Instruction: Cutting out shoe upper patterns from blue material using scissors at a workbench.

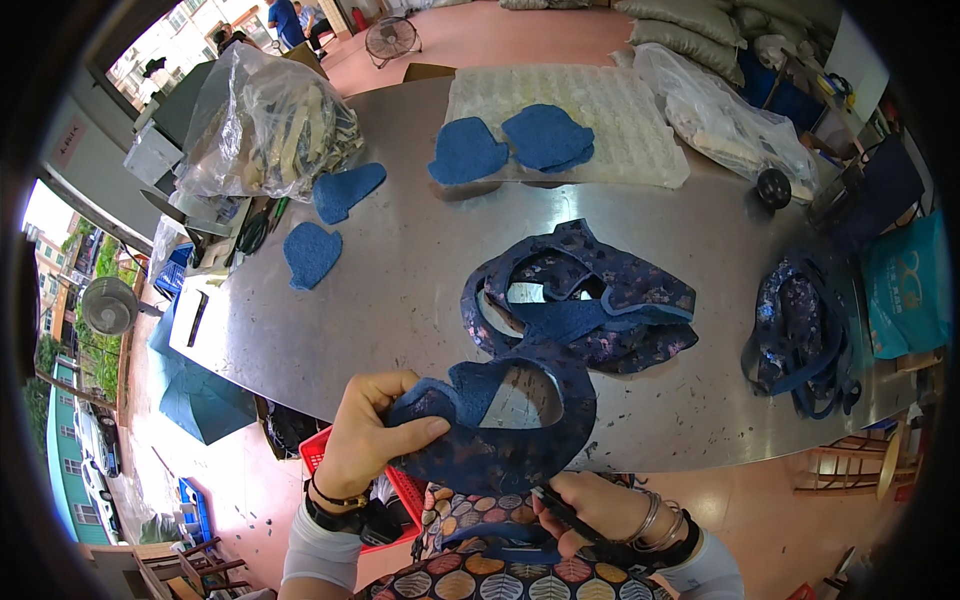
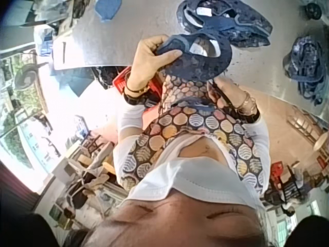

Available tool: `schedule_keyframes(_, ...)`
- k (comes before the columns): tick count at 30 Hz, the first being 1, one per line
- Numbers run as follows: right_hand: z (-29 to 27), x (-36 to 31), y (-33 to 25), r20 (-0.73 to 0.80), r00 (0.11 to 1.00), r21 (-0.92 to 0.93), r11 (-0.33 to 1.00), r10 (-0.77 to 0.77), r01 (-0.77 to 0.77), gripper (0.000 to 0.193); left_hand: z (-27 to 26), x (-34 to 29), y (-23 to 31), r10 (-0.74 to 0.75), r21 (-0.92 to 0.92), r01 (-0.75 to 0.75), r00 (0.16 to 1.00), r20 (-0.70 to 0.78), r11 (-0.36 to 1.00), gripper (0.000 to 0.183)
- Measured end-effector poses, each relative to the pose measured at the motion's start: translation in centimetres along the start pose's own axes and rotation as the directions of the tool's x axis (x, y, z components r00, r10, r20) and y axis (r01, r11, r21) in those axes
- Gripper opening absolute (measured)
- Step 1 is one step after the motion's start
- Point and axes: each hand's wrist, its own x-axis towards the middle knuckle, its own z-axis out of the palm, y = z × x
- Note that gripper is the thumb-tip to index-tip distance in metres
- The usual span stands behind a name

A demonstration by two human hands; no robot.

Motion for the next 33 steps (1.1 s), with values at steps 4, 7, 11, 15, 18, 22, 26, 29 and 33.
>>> schedule_keyframes(4, -0.8, 0.1, 0.3, 0.073, 0.997, -0.128, 0.992, 0.010, 0.000, 0.071, 0.2, 0.0, -0.2, 0.009, -0.022, -0.009, 1.000, -0.013, 1.000, 0.013)
schedule_keyframes(7, -0.8, 0.1, 0.2, 0.077, 0.993, -0.202, 0.974, -0.087, 0.101, 0.070, 0.3, -0.1, -0.6, 0.033, 0.003, -0.033, 0.999, -0.038, 0.999, 0.011)
schedule_keyframes(11, -0.7, -0.2, 0.0, 0.066, 0.977, -0.234, 0.949, -0.201, 0.211, 0.069, 0.4, -0.2, -0.8, 0.058, 0.032, -0.056, 0.996, -0.065, 0.998, 0.010)
schedule_keyframes(15, -0.6, -0.5, -0.7, 0.068, 0.979, -0.230, 0.952, -0.190, 0.201, 0.068, 0.9, -0.2, -1.1, 0.097, -0.025, -0.100, 0.990, -0.098, 0.995, 0.010)
schedule_keyframes(18, -0.5, -0.4, -0.6, 0.074, 0.981, -0.245, 0.950, -0.180, 0.193, 0.070, 1.3, -0.1, -2.5, 0.138, -0.100, -0.152, 0.981, -0.135, 0.983, 0.011)
schedule_keyframes(22, 0.0, -0.5, -0.8, 0.022, 0.983, -0.243, 0.953, -0.183, 0.183, 0.072, 2.5, -0.1, -3.1, 0.136, -0.255, -0.183, 0.972, -0.193, 0.949, 0.011)
schedule_keyframes(26, 0.2, -0.5, -0.9, -0.005, 0.984, -0.248, 0.953, -0.178, 0.171, 0.073, 3.3, -0.1, -3.5, 0.119, -0.331, -0.194, 0.965, -0.233, 0.923, 0.010)
schedule_keyframes(29, 0.9, -0.4, -0.9, -0.055, 0.966, -0.277, 0.933, -0.253, 0.229, 0.074, 3.8, 0.1, -4.1, 0.135, -0.358, -0.230, 0.953, -0.273, 0.905, 0.010)
schedule_keyframes(33, 0.9, -0.2, -1.0, -0.035, 0.973, -0.346, 0.916, -0.228, 0.202, 0.082, 4.1, 0.1, -4.1, 0.152, -0.361, -0.255, 0.945, -0.290, 0.897, 0.011)
